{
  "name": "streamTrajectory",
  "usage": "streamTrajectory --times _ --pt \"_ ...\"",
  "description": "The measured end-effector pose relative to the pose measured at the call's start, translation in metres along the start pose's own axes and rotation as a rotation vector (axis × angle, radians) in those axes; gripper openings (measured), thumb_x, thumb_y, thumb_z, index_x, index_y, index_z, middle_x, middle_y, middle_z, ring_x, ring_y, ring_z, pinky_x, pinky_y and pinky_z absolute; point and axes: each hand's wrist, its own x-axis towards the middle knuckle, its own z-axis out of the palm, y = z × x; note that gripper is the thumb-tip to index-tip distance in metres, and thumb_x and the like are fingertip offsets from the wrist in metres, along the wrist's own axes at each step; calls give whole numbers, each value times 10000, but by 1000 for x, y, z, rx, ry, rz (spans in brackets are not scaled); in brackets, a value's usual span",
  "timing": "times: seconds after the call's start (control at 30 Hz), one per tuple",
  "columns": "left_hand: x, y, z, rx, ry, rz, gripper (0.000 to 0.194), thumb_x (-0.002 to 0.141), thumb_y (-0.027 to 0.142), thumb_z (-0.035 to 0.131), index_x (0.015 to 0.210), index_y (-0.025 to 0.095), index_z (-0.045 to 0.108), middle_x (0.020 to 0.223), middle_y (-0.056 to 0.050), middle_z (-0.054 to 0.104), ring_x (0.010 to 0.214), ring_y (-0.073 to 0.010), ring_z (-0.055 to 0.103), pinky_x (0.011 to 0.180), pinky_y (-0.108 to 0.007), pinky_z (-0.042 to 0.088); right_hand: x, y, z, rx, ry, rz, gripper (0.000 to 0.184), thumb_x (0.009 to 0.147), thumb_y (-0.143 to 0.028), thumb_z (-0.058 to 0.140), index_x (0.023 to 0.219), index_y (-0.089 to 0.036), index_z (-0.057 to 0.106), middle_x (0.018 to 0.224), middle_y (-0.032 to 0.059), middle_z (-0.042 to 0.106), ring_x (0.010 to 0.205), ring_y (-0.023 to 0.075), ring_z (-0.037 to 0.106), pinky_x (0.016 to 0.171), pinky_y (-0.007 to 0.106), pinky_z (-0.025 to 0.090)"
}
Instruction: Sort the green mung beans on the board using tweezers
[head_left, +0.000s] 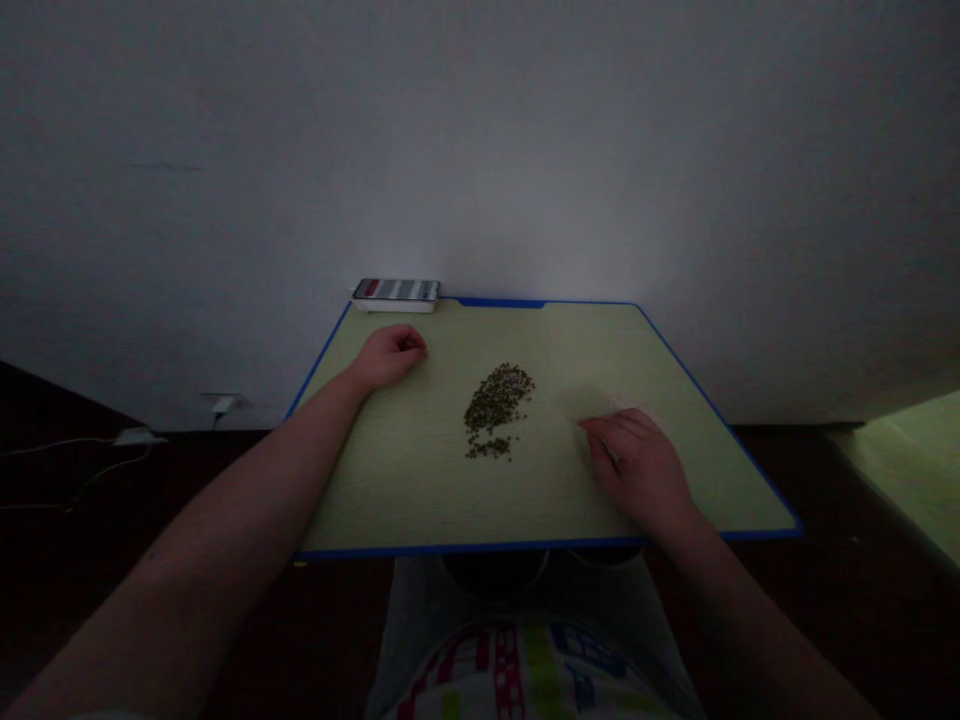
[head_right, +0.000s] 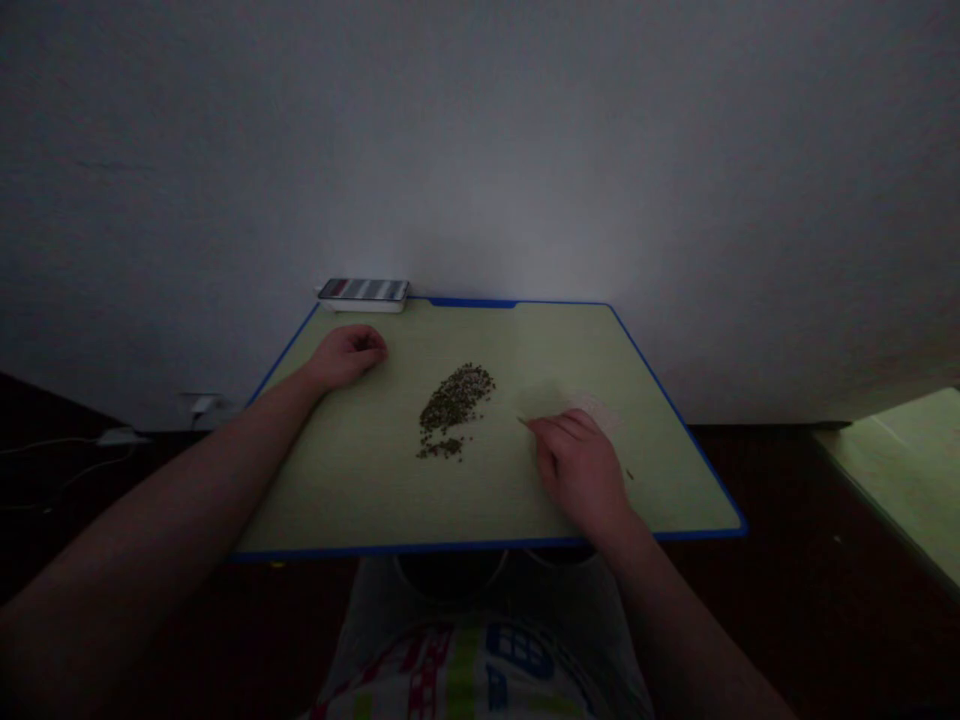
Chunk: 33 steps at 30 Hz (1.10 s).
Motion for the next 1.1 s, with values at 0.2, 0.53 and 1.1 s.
streamTrajectory --times 0.2,0.53,1.1 --pt "0 -1 0 6 17 5 176 637 319 607 727 169 625 618 6 562 597 -120 483 564 -252 384 5 -24 3 260 -75 -166 304 894 -125 462 1036 -196 721 990 58 754 906 190 688 851 370 546" --pt "3 -6 1 19 6 28 199 648 332 612 743 158 634 645 -2 570 596 -119 479 567 -258 385 12 -33 12 245 -197 -125 316 884 -99 468 1035 -192 730 997 59 754 940 187 696 856 349 551" --pt "-1 2 1 -19 1 -29 190 621 314 600 736 163 614 633 5 560 580 -116 466 549 -253 371 -6 -49 7 345 -194 -159 322 884 -110 473 1039 -224 730 981 37 759 904 173 703 848 350 559"
